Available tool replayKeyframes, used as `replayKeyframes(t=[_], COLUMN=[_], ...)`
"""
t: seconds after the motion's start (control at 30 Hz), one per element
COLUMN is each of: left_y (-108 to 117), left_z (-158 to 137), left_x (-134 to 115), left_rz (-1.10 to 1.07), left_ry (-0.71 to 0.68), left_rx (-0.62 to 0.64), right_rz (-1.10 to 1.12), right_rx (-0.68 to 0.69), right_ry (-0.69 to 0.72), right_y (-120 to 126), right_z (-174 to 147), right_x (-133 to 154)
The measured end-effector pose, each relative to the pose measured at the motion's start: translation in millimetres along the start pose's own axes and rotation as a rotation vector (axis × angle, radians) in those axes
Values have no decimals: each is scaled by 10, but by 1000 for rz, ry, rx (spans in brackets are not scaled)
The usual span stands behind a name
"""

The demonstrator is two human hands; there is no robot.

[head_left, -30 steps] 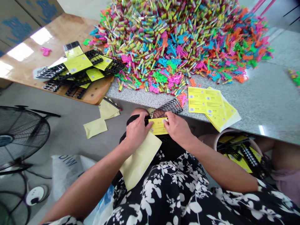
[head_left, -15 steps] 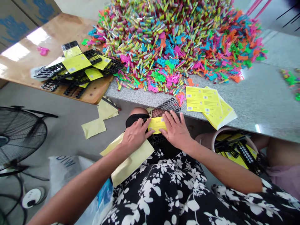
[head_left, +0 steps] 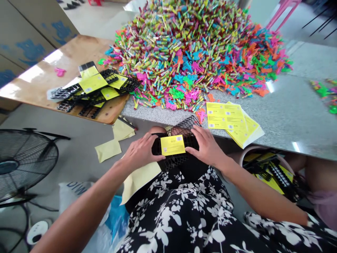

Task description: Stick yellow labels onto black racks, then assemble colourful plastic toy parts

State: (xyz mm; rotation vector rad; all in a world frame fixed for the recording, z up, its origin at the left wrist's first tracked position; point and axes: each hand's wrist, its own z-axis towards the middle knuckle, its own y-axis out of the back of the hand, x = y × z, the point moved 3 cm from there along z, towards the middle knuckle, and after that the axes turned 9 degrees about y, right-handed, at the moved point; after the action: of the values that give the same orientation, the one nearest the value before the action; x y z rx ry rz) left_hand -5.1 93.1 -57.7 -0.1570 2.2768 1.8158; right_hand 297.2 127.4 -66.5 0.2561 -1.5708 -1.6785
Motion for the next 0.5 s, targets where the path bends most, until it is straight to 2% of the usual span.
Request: replayKeyframes(t=[0.1, 0.17, 0.27, 0.33, 0.4, 0.5], left_y=[276, 550, 1041, 1338, 1569, 1765], left_z=[-89, -91, 59, 255, 464, 656], left_x=[236, 510, 1016, 1335, 1613, 1935], left_rz=[-19, -16, 25, 57, 106, 102], left_ry=[100, 236, 452, 523, 594, 757], left_rx=[-77, -213, -452, -522, -539, -557], right_rz=[113, 121, 68, 27, -5, -39], right_rx=[-148, -199, -188, -174, -176, -148], right_ry=[-71, -116, -145, -154, -173, -204], right_y=[126, 134, 26, -72, -152, -234], right_z=[-21, -54, -111, -144, -172, -203], right_x=[-165, -262, -310, -282, -231, -160])
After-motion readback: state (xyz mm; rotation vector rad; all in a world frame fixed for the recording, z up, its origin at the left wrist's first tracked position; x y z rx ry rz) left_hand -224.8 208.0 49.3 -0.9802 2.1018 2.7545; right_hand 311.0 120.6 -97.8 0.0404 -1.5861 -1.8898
